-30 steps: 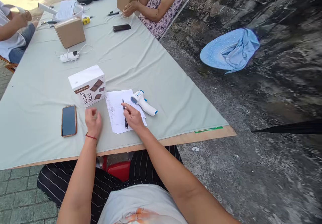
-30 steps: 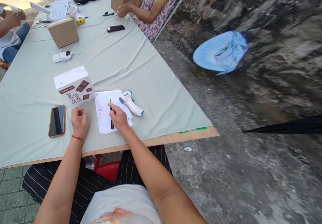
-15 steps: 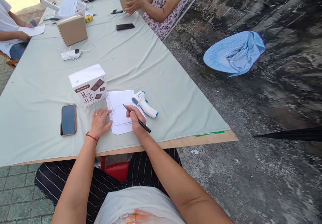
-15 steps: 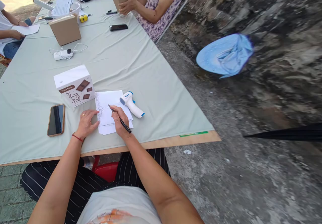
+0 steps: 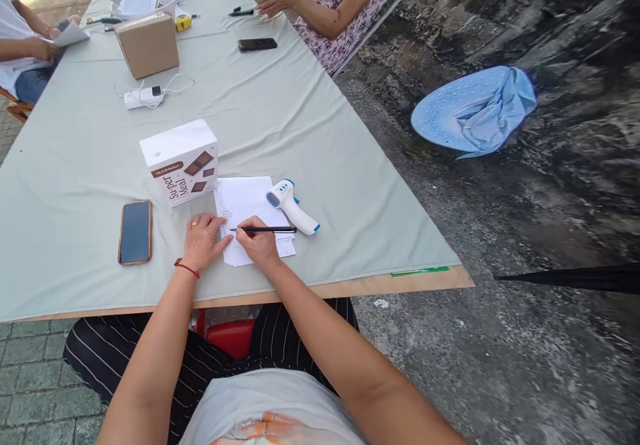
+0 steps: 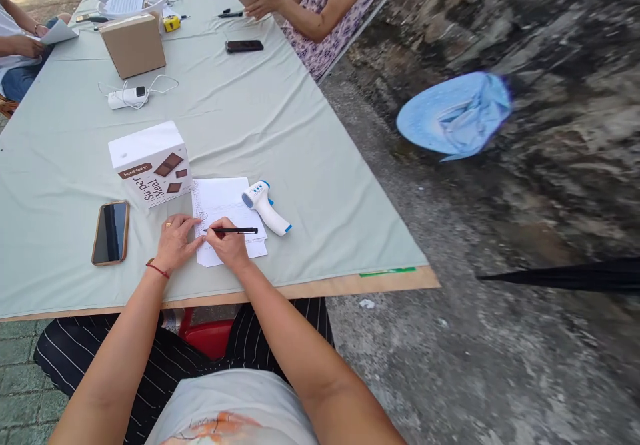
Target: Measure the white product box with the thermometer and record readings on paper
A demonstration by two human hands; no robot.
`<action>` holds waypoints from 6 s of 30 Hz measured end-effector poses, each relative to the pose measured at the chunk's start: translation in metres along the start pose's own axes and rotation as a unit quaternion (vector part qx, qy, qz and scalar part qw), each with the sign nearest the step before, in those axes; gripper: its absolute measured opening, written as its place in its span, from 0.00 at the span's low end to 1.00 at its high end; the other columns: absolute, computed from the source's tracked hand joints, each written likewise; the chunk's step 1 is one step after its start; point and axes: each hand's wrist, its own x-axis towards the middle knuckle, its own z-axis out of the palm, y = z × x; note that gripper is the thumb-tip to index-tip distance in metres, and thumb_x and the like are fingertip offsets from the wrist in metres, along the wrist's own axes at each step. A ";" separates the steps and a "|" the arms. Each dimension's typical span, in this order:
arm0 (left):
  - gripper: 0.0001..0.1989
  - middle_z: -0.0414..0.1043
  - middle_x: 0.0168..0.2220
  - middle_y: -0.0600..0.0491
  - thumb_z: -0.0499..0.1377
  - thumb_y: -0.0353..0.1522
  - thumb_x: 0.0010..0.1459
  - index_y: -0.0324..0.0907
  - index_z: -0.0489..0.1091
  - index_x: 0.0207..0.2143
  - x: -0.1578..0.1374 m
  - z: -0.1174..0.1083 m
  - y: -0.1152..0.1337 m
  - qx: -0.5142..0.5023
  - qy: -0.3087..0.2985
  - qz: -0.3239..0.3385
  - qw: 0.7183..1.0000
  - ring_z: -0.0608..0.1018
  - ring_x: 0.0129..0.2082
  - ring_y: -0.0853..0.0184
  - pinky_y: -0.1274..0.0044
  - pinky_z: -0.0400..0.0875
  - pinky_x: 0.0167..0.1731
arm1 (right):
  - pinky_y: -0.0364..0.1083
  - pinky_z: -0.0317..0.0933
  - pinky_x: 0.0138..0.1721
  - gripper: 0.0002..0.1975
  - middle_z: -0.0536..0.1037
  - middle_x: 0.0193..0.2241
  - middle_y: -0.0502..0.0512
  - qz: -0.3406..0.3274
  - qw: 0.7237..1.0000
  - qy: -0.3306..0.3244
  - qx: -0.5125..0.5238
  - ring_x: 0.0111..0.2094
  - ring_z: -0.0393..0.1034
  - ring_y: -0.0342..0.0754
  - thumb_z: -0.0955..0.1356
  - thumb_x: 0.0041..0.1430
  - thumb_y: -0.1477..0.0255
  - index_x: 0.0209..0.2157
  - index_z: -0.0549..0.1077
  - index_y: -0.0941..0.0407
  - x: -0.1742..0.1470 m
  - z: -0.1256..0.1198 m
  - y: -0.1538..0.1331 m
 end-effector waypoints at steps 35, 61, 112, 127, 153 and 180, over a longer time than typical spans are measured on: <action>0.16 0.72 0.45 0.47 0.61 0.38 0.60 0.45 0.71 0.49 -0.004 0.001 0.012 0.007 -0.014 -0.008 1.000 0.70 0.52 0.56 0.62 0.63 0.55 | 0.45 0.58 0.30 0.03 0.69 0.21 0.45 -0.060 0.993 -0.051 -0.088 0.25 0.62 0.44 0.65 0.51 0.70 0.25 0.68 0.53 -0.003 -0.008 0.022; 0.17 0.72 0.45 0.47 0.62 0.38 0.59 0.44 0.72 0.50 -0.005 0.002 0.012 0.011 -0.013 -0.008 1.000 0.70 0.52 0.56 0.62 0.63 0.55 | 0.45 0.58 0.29 0.03 0.68 0.20 0.45 -0.049 0.995 -0.033 -0.079 0.24 0.61 0.44 0.65 0.50 0.70 0.24 0.67 0.52 -0.003 -0.008 0.019; 0.18 0.71 0.46 0.46 0.62 0.39 0.59 0.44 0.71 0.50 -0.004 0.000 0.012 0.004 -0.023 -0.012 1.000 0.70 0.53 0.55 0.61 0.63 0.55 | 0.45 0.58 0.29 0.04 0.66 0.18 0.44 -0.041 0.995 -0.024 -0.090 0.23 0.60 0.44 0.64 0.48 0.70 0.22 0.65 0.52 -0.003 -0.007 0.012; 0.18 0.71 0.46 0.47 0.62 0.39 0.59 0.45 0.71 0.50 -0.004 0.001 0.012 0.001 -0.026 -0.014 1.000 0.70 0.53 0.55 0.61 0.63 0.54 | 0.45 0.59 0.30 0.03 0.67 0.20 0.45 -0.040 0.995 -0.002 -0.089 0.24 0.61 0.44 0.64 0.49 0.69 0.23 0.66 0.52 -0.003 -0.007 0.013; 0.16 0.72 0.43 0.48 0.65 0.36 0.55 0.45 0.72 0.46 -0.005 0.004 0.001 -0.040 0.012 -0.006 0.999 0.71 0.50 0.56 0.61 0.64 0.54 | 0.52 0.67 0.46 0.24 0.71 0.45 0.59 -0.218 0.935 -0.042 -0.275 0.48 0.68 0.52 0.57 0.64 0.76 0.59 0.67 0.52 0.016 -0.031 0.047; 0.30 0.74 0.44 0.46 0.71 0.42 0.42 0.41 0.65 0.45 0.032 -0.028 -0.058 -0.371 0.338 -0.215 0.838 0.77 0.42 0.61 0.68 0.73 0.44 | 0.54 0.65 0.47 0.15 0.71 0.45 0.62 -0.250 0.919 -0.009 -0.304 0.42 0.66 0.53 0.62 0.62 0.73 0.44 0.78 0.56 0.026 -0.014 0.047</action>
